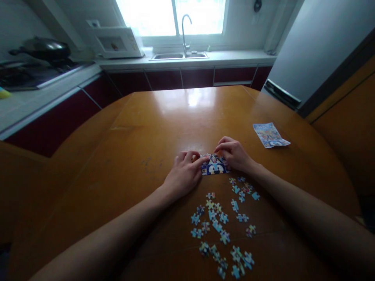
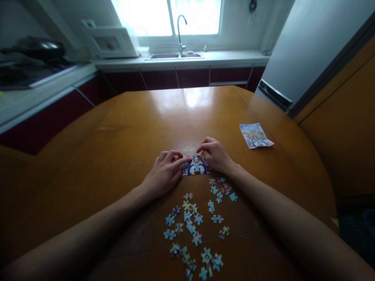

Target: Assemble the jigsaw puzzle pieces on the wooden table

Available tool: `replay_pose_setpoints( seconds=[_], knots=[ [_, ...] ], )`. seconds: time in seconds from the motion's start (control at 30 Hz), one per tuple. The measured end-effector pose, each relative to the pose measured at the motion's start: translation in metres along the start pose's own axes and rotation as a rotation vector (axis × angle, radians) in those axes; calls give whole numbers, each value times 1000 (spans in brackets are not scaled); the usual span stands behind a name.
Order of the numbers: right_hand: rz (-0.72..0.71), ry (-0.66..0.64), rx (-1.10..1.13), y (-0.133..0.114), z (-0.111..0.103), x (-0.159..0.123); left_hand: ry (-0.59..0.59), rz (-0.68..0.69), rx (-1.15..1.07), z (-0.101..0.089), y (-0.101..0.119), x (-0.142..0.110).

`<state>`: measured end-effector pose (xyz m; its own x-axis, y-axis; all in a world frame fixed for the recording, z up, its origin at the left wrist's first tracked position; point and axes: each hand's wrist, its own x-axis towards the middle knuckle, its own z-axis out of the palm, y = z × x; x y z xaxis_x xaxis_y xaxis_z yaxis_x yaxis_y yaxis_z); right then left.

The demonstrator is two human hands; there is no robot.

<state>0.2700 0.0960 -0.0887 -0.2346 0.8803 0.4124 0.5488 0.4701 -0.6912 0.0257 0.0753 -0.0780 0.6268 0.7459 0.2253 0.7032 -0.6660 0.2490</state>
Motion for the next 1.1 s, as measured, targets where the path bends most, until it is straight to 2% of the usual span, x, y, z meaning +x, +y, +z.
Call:
replay_pose_setpoints(
  seconds=[0.07,0.23,0.43,0.6,0.8,1.1],
  knots=[
    [0,18,16,2,-1,-1,4,3,-3,1,-1,0],
    [-18,-54,-48,4,-1,-2,1,6,-5,1,-1,-1],
    [30,29,39,3,-3,-1,11,19,-3,1,-2,-1],
    [-13,-40,15,2,-3,-3,4,17,4,0,-2,0],
    [-20,-13,-3,0,-7,-4,13,3,-11,0,-1,-1],
    [-137,-198,-182,-11,-12,-8,18,-19,-13,0,0,0]
  ],
)
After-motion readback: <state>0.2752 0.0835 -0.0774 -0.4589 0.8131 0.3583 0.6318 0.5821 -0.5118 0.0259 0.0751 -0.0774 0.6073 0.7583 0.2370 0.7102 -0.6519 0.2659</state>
